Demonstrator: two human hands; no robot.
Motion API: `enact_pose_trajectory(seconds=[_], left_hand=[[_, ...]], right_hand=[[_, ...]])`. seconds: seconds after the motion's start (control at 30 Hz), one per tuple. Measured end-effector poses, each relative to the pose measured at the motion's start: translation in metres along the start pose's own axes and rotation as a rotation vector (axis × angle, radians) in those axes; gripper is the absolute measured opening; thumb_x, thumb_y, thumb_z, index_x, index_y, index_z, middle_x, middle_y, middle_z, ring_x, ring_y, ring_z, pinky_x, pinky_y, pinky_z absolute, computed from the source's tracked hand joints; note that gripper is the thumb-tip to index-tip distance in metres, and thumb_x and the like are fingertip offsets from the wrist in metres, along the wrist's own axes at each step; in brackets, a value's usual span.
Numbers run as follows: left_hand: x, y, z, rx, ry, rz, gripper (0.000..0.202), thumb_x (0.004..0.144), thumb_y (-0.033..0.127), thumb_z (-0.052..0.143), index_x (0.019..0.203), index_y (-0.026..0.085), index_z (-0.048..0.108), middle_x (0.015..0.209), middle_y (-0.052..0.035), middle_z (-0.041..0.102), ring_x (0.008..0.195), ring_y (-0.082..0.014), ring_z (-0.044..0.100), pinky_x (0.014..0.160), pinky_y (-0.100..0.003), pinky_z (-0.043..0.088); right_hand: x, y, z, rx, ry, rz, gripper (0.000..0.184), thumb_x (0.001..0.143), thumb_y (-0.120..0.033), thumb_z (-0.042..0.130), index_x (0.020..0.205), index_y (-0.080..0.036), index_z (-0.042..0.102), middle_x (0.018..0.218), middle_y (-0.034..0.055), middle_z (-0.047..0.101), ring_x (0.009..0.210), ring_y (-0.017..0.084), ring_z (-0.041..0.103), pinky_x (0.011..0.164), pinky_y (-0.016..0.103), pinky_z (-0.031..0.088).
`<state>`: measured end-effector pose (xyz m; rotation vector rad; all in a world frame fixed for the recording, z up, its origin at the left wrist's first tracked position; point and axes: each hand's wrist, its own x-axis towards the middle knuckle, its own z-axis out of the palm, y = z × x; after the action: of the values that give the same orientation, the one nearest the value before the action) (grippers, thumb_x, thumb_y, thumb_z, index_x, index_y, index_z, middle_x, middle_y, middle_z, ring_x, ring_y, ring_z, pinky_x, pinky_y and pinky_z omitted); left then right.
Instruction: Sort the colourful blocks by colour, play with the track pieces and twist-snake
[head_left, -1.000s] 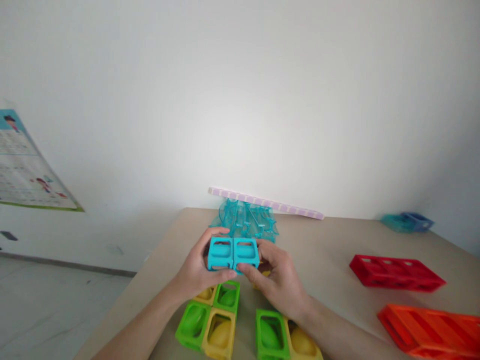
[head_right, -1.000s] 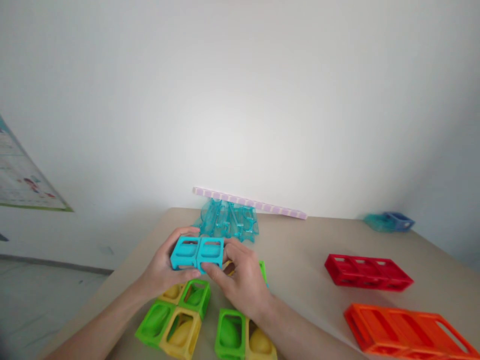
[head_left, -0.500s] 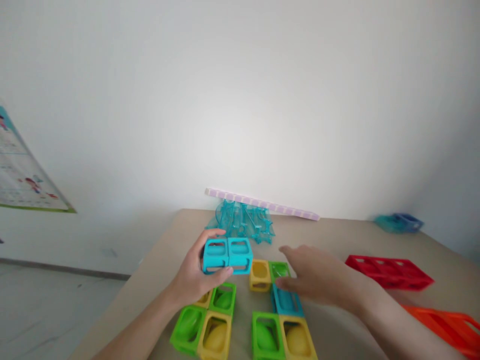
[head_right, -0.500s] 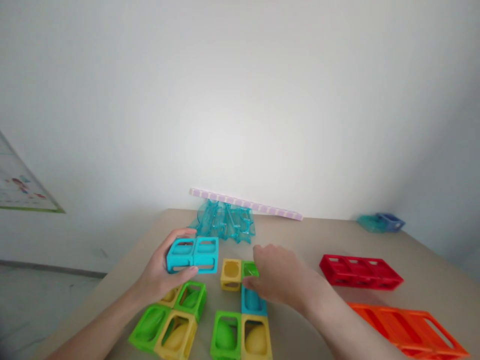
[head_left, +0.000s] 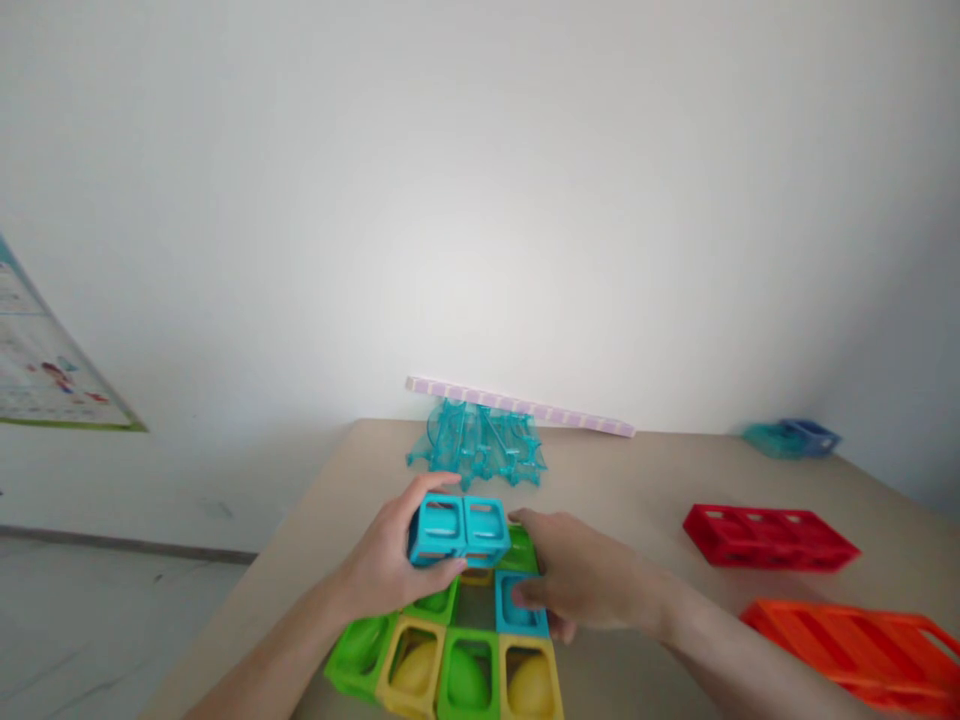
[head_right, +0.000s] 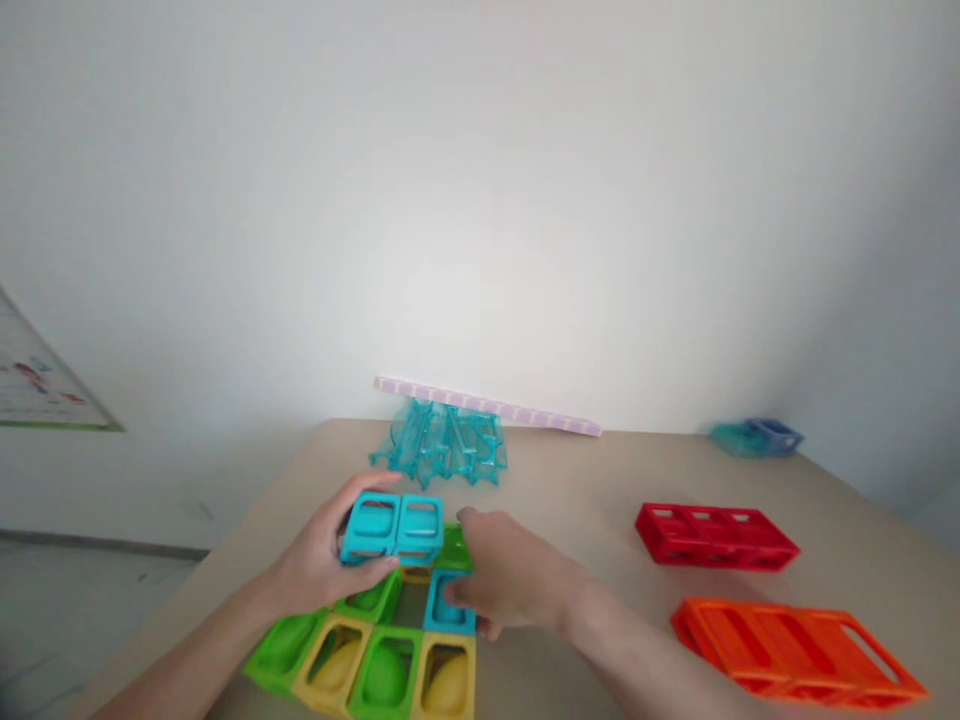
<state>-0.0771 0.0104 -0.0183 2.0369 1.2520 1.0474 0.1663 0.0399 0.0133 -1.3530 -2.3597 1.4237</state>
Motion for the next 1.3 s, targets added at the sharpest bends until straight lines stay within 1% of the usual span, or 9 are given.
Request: enact_pose_trajectory(seconds=[0.17, 0.33, 0.43, 0.53, 0.67, 0.87, 0.97, 1.1, 1.3], left_hand=[[0.001, 0.0, -0.001, 0.073, -0.032, 0.023, 0.067, 0.074, 0.027, 0.073, 0.132, 0.028, 0.039, 0.124, -0.0053, 0.06, 0.105, -0.0213, 0.064, 0.091, -0.029, 0.05], [0.001, -0.001, -0.001, 0.079, -0.046, 0.013, 0.065, 0.075, 0.029, 0.073, 0.131, 0.028, 0.04, 0.124, -0.0051, 0.06, 0.107, -0.0217, 0.064, 0.093, -0.031, 0.05], [0.001, -0.001, -0.002, 0.065, -0.043, 0.003, 0.064, 0.076, 0.03, 0.073, 0.131, 0.029, 0.039, 0.124, -0.0052, 0.06, 0.106, -0.0221, 0.064, 0.094, -0.032, 0.05], [0.001, -0.001, -0.001, 0.06, -0.025, -0.014, 0.064, 0.076, 0.031, 0.073, 0.131, 0.028, 0.04, 0.123, -0.006, 0.06, 0.104, -0.0229, 0.065, 0.092, -0.033, 0.051], [0.002, -0.001, 0.001, 0.001, 0.0, -0.041, 0.064, 0.076, 0.032, 0.073, 0.13, 0.027, 0.041, 0.118, -0.0068, 0.062, 0.099, -0.0233, 0.067, 0.089, -0.034, 0.053], [-0.005, 0.003, -0.006, -0.226, 0.106, 0.027, 0.057, 0.071, 0.031, 0.075, 0.12, 0.025, 0.048, 0.115, -0.0071, 0.06, 0.095, -0.0225, 0.065, 0.078, -0.028, 0.054], [-0.011, 0.007, -0.008, -0.388, -0.106, 0.05, 0.061, 0.065, 0.033, 0.076, 0.118, 0.024, 0.047, 0.101, -0.0058, 0.064, 0.08, -0.02, 0.065, 0.065, -0.025, 0.053], [-0.012, 0.015, -0.002, -0.265, -0.437, 0.059, 0.06, 0.056, 0.04, 0.078, 0.11, 0.023, 0.056, 0.095, -0.003, 0.066, 0.076, -0.018, 0.061, 0.066, -0.025, 0.051], [-0.007, 0.019, 0.002, -0.095, -0.49, 0.057, 0.064, 0.051, 0.044, 0.079, 0.109, 0.026, 0.059, 0.104, -0.0017, 0.067, 0.088, -0.0214, 0.061, 0.082, -0.03, 0.05]], right_hand=[[0.007, 0.007, -0.008, 0.286, -0.102, 0.052, 0.053, 0.064, -0.012, 0.063, 0.115, -0.017, 0.048, 0.074, 0.0012, 0.068, 0.054, 0.019, 0.07, 0.04, 0.02, 0.052], [0.016, 0.013, -0.008, 0.413, -0.207, 0.102, 0.043, 0.055, -0.005, 0.06, 0.097, -0.015, 0.059, 0.067, 0.0008, 0.069, 0.05, 0.014, 0.067, 0.042, 0.018, 0.055], [0.02, 0.018, -0.004, 0.414, -0.174, 0.088, 0.043, 0.051, -0.002, 0.057, 0.092, -0.015, 0.061, 0.07, 0.0007, 0.069, 0.046, 0.013, 0.064, 0.035, 0.015, 0.05], [0.019, 0.015, -0.004, 0.431, -0.093, 0.106, 0.059, 0.052, -0.003, 0.057, 0.11, -0.016, 0.054, 0.068, 0.0001, 0.068, 0.047, 0.016, 0.066, 0.033, 0.016, 0.049], [0.014, 0.007, -0.008, 0.341, -0.008, 0.141, 0.078, 0.061, -0.006, 0.057, 0.134, -0.015, 0.032, 0.055, -0.0035, 0.064, 0.044, 0.02, 0.067, 0.032, 0.018, 0.049], [0.015, 0.008, -0.003, 0.246, -0.033, 0.162, 0.048, 0.071, -0.014, 0.056, 0.117, -0.015, 0.046, 0.052, -0.0003, 0.064, 0.044, 0.022, 0.068, 0.029, 0.019, 0.048], [0.019, 0.012, -0.002, 0.265, -0.047, 0.172, 0.043, 0.071, -0.013, 0.058, 0.113, -0.016, 0.048, 0.054, -0.0005, 0.065, 0.042, 0.02, 0.067, 0.03, 0.018, 0.048], [0.026, 0.016, -0.002, 0.269, -0.074, 0.174, 0.041, 0.07, -0.01, 0.057, 0.11, -0.015, 0.049, 0.057, -0.0006, 0.066, 0.043, 0.019, 0.067, 0.032, 0.017, 0.049], [0.029, 0.018, -0.003, 0.36, -0.127, 0.177, 0.04, 0.066, -0.006, 0.057, 0.105, -0.015, 0.053, 0.058, -0.0002, 0.066, 0.045, 0.02, 0.068, 0.035, 0.019, 0.052]])
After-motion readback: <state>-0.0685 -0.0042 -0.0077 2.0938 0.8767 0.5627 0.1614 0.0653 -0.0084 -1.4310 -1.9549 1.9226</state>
